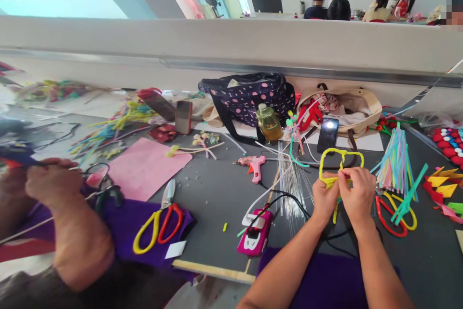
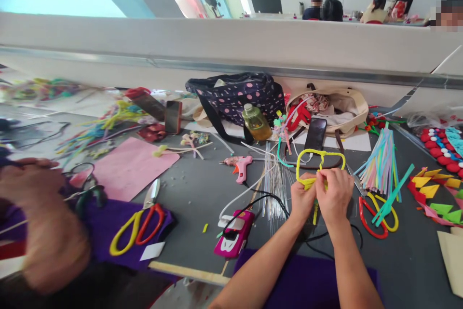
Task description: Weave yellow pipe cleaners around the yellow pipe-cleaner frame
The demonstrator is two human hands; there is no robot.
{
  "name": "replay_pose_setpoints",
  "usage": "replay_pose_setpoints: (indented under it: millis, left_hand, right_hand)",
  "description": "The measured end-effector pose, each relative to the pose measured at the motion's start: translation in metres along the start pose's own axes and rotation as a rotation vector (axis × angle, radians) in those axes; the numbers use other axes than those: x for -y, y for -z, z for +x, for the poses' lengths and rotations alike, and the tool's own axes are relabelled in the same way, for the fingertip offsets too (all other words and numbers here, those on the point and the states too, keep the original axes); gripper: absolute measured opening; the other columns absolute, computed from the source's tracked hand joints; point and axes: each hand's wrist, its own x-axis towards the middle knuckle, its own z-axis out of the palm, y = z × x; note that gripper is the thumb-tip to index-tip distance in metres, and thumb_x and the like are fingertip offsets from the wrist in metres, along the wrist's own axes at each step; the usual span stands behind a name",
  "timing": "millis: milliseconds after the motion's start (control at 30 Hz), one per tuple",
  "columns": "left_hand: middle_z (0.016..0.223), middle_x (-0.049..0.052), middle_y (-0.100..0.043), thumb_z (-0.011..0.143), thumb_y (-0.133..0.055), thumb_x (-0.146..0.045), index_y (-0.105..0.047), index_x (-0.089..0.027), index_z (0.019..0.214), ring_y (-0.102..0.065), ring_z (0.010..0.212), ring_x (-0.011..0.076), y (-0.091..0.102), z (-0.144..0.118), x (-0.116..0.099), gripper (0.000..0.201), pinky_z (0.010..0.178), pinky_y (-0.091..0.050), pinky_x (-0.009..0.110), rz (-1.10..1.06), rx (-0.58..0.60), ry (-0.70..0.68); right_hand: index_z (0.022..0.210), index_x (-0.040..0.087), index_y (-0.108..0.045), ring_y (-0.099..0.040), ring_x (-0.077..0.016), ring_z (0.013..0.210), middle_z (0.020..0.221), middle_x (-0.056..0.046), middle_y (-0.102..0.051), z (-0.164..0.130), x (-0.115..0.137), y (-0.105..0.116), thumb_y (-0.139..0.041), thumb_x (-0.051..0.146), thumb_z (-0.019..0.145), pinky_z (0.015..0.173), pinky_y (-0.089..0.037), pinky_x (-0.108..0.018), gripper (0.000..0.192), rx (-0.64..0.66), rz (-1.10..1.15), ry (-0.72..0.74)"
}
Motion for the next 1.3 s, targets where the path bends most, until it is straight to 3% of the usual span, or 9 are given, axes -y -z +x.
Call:
replay_pose_setpoints:
  millis: [100, 300, 567, 700, 967, 1133, 1300]
  left_hand:
    - [0.071, 0.004, -0.063, 0.073, -0.071, -0.035, -0.069, -0.014, 0.073, -0.055, 0.065, 0.0137, 0.003, 0.002, 0.003, 0.022, 0.06, -0.042, 0.024, -0.003, -0.035, 0.039]
    - [0.065, 0.0, -0.059, 0.07, -0.074, -0.034, -0.068, -0.014, 0.072, -0.05, 0.056, 0.0099, 0.001, 0.002, 0.007, 0.021, 0.054, -0.039, 0.022, -0.158, -0.049, 0.135]
    - [0.07, 0.003, -0.06, 0.069, -0.075, -0.035, -0.072, -0.014, 0.072, -0.052, 0.063, 0.0129, 0.002, 0.001, 0.008, 0.021, 0.057, -0.04, 0.024, -0.117, 0.053, 0.067]
    - [0.071, 0.004, -0.06, 0.07, -0.074, -0.034, -0.072, -0.014, 0.072, -0.053, 0.065, 0.0137, 0.0, 0.0, 0.009, 0.02, 0.059, -0.041, 0.025, -0.092, 0.079, 0.058]
    - [0.067, 0.001, -0.06, 0.07, -0.074, -0.037, -0.068, -0.014, 0.072, -0.051, 0.058, 0.0112, -0.001, 0.001, 0.015, 0.025, 0.056, -0.041, 0.023, -0.122, -0.037, 0.126]
    - [0.071, 0.003, -0.063, 0.072, -0.072, -0.037, -0.069, -0.014, 0.073, -0.055, 0.063, 0.0135, 0.001, 0.004, 0.011, 0.023, 0.059, -0.043, 0.024, -0.067, -0.063, 0.067]
    - [0.073, 0.005, -0.066, 0.074, -0.072, -0.035, -0.071, -0.015, 0.074, -0.058, 0.067, 0.0153, 0.0, 0.002, 0.003, 0.02, 0.063, -0.045, 0.026, -0.03, -0.025, 0.022]
  right_hand:
    - [0.079, 0.021, -0.058, -0.053, -0.0194, 0.079, 0.077, -0.002, -0.062, -0.004, -0.004, -0.004, -0.055, 0.029, 0.091, 0.076, -0.036, -0.033, 0.015, -0.038, 0.085, -0.052]
    - [0.074, 0.021, -0.057, -0.052, -0.0172, 0.07, 0.07, 0.0, -0.058, -0.006, -0.014, -0.013, -0.054, 0.034, 0.09, 0.071, -0.039, -0.031, 0.021, -0.053, 0.263, -0.194]
    - [0.073, 0.02, -0.058, -0.05, -0.017, 0.069, 0.07, -0.001, -0.057, -0.003, -0.021, -0.01, -0.055, 0.034, 0.088, 0.067, -0.039, -0.03, 0.021, -0.025, 0.355, -0.245]
    - [0.075, 0.02, -0.06, -0.051, -0.0179, 0.072, 0.072, -0.002, -0.059, -0.003, -0.025, -0.01, -0.053, 0.036, 0.09, 0.069, -0.041, -0.031, 0.022, 0.003, 0.359, -0.229]
    - [0.08, 0.02, -0.064, -0.055, -0.0188, 0.077, 0.076, -0.004, -0.064, -0.005, -0.022, -0.01, -0.053, 0.038, 0.092, 0.075, -0.041, -0.032, 0.024, -0.078, 0.272, -0.19]
    - [0.083, 0.02, -0.067, -0.057, -0.019, 0.08, 0.081, -0.004, -0.068, -0.009, -0.015, -0.008, -0.055, 0.035, 0.092, 0.078, -0.04, -0.033, 0.021, 0.008, 0.19, -0.085]
    - [0.085, 0.02, -0.067, -0.056, -0.0197, 0.081, 0.081, -0.004, -0.068, -0.009, -0.014, -0.007, -0.055, 0.034, 0.092, 0.079, -0.041, -0.034, 0.02, 0.013, 0.177, -0.06]
